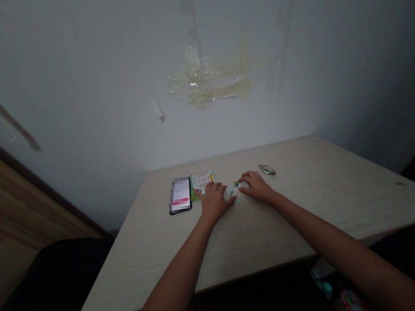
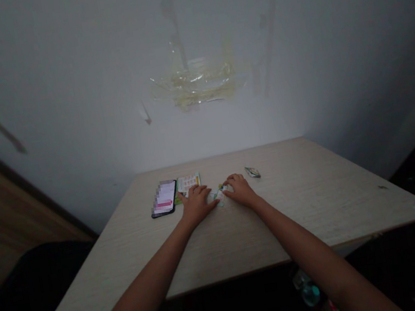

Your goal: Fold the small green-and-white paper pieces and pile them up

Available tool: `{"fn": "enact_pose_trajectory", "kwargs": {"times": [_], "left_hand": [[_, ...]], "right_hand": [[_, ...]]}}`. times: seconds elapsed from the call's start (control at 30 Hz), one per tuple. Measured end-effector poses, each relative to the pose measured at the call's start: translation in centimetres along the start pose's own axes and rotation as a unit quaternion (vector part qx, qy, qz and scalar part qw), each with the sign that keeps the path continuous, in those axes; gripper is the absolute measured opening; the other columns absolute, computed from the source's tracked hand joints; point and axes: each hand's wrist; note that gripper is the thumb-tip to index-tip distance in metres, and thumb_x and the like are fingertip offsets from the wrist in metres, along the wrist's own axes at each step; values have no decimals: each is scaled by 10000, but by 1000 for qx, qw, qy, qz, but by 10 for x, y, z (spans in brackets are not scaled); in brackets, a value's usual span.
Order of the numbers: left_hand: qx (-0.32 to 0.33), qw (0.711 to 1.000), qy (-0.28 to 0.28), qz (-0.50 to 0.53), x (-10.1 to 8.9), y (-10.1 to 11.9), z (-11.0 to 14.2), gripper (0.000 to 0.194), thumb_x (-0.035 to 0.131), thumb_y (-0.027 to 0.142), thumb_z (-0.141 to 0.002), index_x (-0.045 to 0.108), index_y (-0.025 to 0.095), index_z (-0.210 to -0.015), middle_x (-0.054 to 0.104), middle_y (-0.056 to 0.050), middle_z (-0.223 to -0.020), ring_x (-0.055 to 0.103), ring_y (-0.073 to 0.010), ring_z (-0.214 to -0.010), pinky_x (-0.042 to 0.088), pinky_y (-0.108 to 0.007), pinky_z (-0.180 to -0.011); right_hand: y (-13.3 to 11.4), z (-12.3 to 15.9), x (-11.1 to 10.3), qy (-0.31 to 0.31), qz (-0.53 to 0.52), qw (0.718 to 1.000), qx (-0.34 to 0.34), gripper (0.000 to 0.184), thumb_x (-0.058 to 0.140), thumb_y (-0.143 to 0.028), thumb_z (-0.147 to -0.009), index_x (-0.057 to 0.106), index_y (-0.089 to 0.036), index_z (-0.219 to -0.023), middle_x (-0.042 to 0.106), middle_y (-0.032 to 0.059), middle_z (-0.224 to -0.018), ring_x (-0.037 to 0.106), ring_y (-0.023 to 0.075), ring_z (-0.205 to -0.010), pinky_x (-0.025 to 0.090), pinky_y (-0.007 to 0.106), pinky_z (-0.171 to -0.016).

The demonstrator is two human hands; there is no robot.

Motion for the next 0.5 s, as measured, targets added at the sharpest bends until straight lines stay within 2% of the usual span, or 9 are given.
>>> {"fn": "enact_pose_trajectory", "kwargs": {"times": [0.23, 0.5], "left_hand": [[-5, 1000, -21, -1, -4, -1, 0, 448, 633, 549, -801, 660, 295, -1169, 564, -69, -1365, 353, -344, -1335, 83, -674, -1132], [4, 1000, -1, 27, -5, -1, 0, 452, 662, 441, -811, 601, 323, -1242, 605, -61, -1302, 384, -329, -1317, 28, -702, -1122]], "right_hand": [[3, 0, 0, 20, -33, 999, 2, 293, 703, -338, -770, 677, -196, -1025, 597, 101, -1135, 479, 261, -1140, 356, 435, -1015], [3, 0, -4, 26, -65, 997, -24, 393, 640, -374, -843, 627, -198, -1194, 608, 107, -1182, 487, 245, -1167, 342, 422, -1033]]}}
Point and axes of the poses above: each hand's wrist, its own z-axis away from the middle knuckle, its own x-axis out of the palm, y = z × x
